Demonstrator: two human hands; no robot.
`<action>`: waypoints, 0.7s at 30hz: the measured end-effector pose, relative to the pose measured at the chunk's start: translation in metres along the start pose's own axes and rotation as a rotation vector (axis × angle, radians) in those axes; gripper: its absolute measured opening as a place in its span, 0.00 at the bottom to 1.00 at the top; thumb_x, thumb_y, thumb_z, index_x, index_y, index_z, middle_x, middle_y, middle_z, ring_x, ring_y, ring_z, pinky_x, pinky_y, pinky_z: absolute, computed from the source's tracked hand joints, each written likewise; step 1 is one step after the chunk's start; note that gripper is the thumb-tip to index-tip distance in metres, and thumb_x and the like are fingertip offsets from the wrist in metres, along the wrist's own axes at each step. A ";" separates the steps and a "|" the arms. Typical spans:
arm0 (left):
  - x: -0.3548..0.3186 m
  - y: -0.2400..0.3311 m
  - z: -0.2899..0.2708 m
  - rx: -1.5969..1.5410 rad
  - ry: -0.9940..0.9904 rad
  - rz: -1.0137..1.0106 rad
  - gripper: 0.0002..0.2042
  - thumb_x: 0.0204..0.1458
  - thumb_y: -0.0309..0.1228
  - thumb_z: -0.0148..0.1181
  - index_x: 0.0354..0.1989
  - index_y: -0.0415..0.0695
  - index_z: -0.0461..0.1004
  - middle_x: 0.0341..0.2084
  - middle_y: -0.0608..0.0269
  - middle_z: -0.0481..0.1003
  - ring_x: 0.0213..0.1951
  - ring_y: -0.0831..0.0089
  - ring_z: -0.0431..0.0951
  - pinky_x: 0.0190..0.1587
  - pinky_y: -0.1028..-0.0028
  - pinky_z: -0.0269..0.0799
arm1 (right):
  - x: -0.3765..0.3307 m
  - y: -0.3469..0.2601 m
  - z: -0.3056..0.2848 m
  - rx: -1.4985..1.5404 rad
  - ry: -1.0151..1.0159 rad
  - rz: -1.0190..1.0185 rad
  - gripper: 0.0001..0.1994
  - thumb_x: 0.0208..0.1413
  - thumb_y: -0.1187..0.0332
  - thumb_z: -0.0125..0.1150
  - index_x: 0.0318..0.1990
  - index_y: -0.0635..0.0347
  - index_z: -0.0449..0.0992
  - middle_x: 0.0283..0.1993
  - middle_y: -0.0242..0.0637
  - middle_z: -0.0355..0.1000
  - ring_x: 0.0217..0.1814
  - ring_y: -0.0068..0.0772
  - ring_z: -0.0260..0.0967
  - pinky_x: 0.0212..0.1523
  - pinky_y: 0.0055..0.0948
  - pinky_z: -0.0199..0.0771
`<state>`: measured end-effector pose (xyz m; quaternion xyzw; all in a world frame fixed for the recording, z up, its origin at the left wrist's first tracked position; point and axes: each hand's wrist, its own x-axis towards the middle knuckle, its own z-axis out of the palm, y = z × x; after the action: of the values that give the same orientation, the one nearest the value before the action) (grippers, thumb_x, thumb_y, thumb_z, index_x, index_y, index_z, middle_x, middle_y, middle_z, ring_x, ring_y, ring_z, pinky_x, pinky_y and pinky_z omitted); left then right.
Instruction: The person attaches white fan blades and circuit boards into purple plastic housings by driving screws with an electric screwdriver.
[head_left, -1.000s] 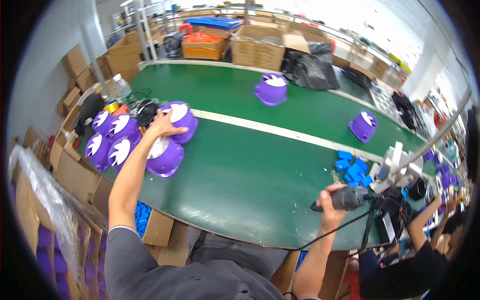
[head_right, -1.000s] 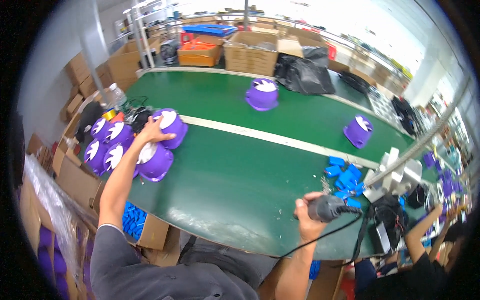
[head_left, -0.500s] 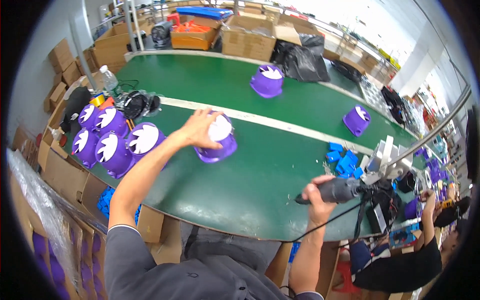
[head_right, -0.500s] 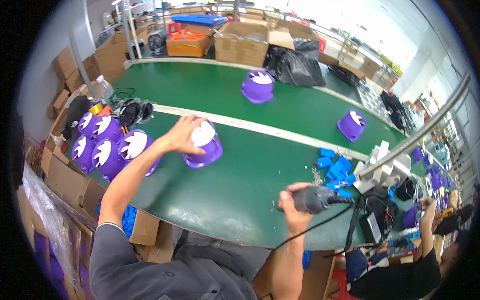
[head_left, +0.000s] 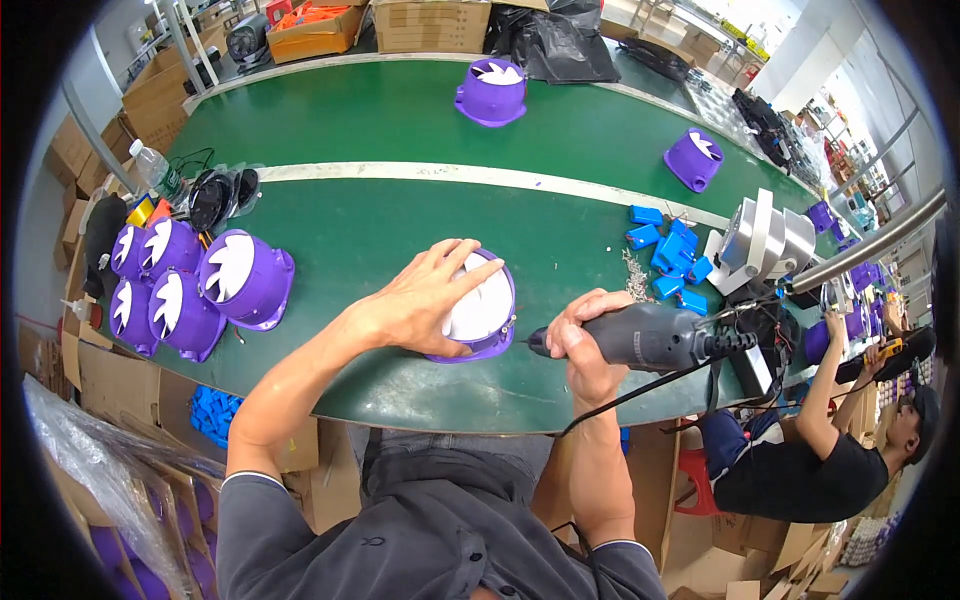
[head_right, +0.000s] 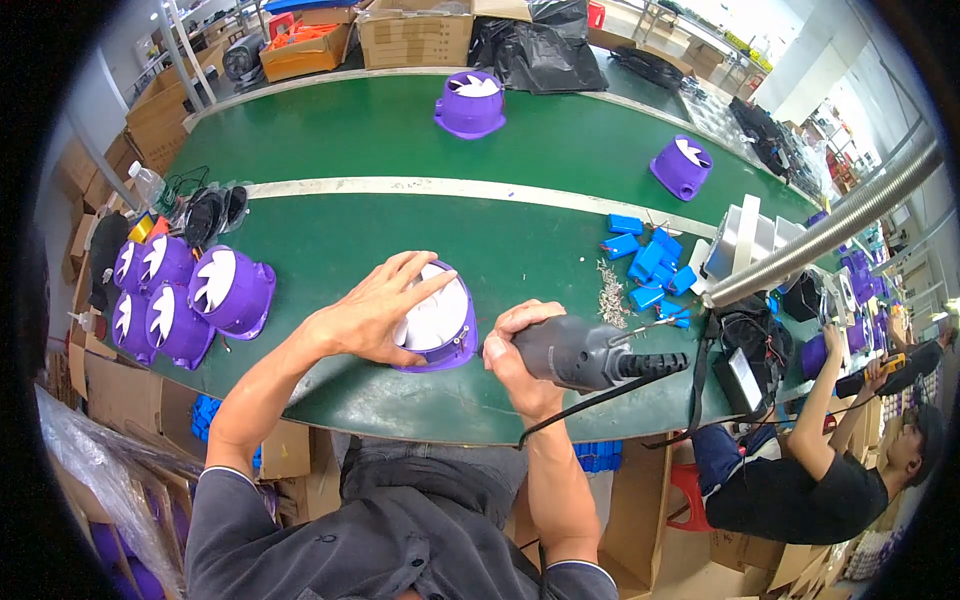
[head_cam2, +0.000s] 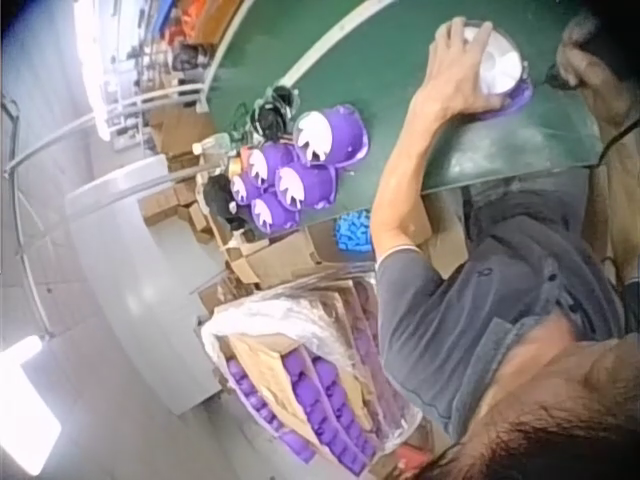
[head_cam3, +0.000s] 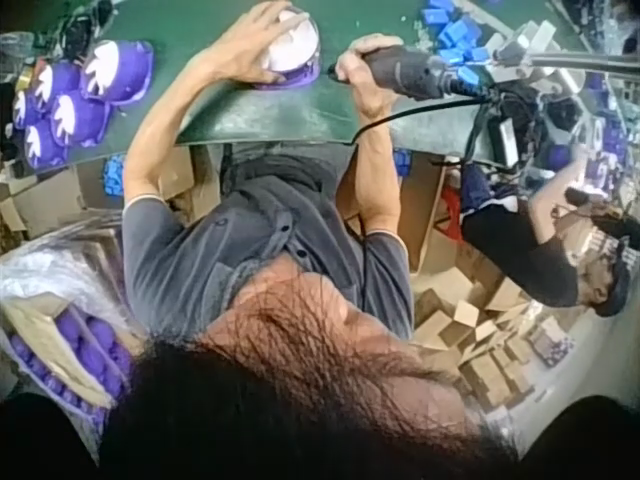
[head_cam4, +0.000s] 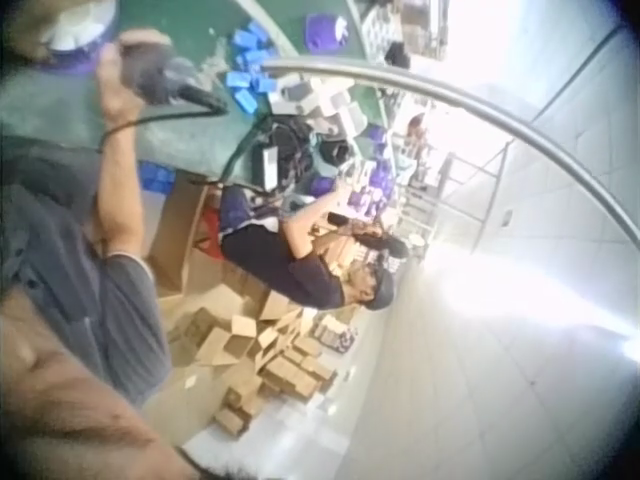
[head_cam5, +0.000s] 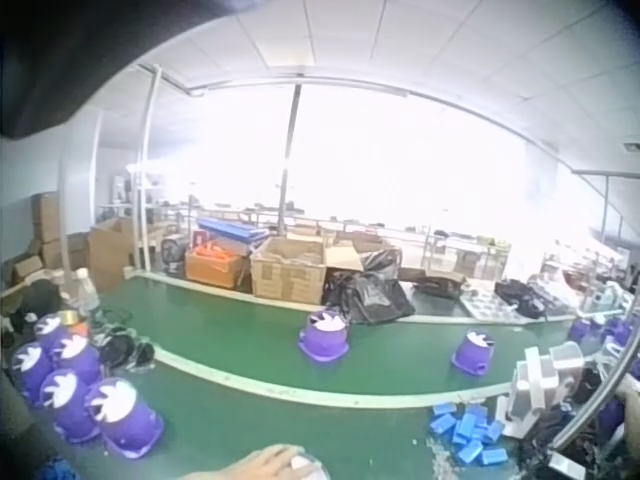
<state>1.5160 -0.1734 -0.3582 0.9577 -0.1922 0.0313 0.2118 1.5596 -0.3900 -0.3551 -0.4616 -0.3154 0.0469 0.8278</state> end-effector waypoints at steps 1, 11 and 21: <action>0.000 -0.001 0.000 0.004 0.006 0.005 0.48 0.26 0.41 0.71 0.61 0.46 0.52 0.57 0.39 0.51 0.58 0.44 0.53 0.58 0.54 0.55 | 0.001 0.000 0.001 0.003 -0.007 -0.011 0.14 0.42 0.83 0.56 0.36 0.61 0.61 0.29 0.38 0.62 0.23 0.24 0.62 0.21 0.23 0.68; -0.002 0.000 -0.001 -0.007 -0.009 -0.007 0.47 0.27 0.41 0.70 0.61 0.46 0.52 0.57 0.39 0.51 0.59 0.43 0.51 0.58 0.53 0.55 | 0.008 0.012 0.008 -0.021 -0.035 0.003 0.14 0.42 0.85 0.55 0.36 0.62 0.61 0.29 0.38 0.63 0.24 0.23 0.62 0.23 0.22 0.68; -0.001 -0.001 0.001 -0.012 0.003 0.009 0.48 0.27 0.42 0.70 0.61 0.46 0.52 0.57 0.39 0.51 0.59 0.43 0.51 0.58 0.53 0.54 | 0.021 0.011 0.013 -0.249 0.010 0.082 0.10 0.44 0.80 0.55 0.33 0.62 0.62 0.24 0.36 0.63 0.18 0.24 0.62 0.19 0.23 0.65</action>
<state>1.5156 -0.1723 -0.3600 0.9555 -0.1962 0.0327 0.2179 1.5710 -0.3663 -0.3489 -0.5735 -0.2955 0.0386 0.7631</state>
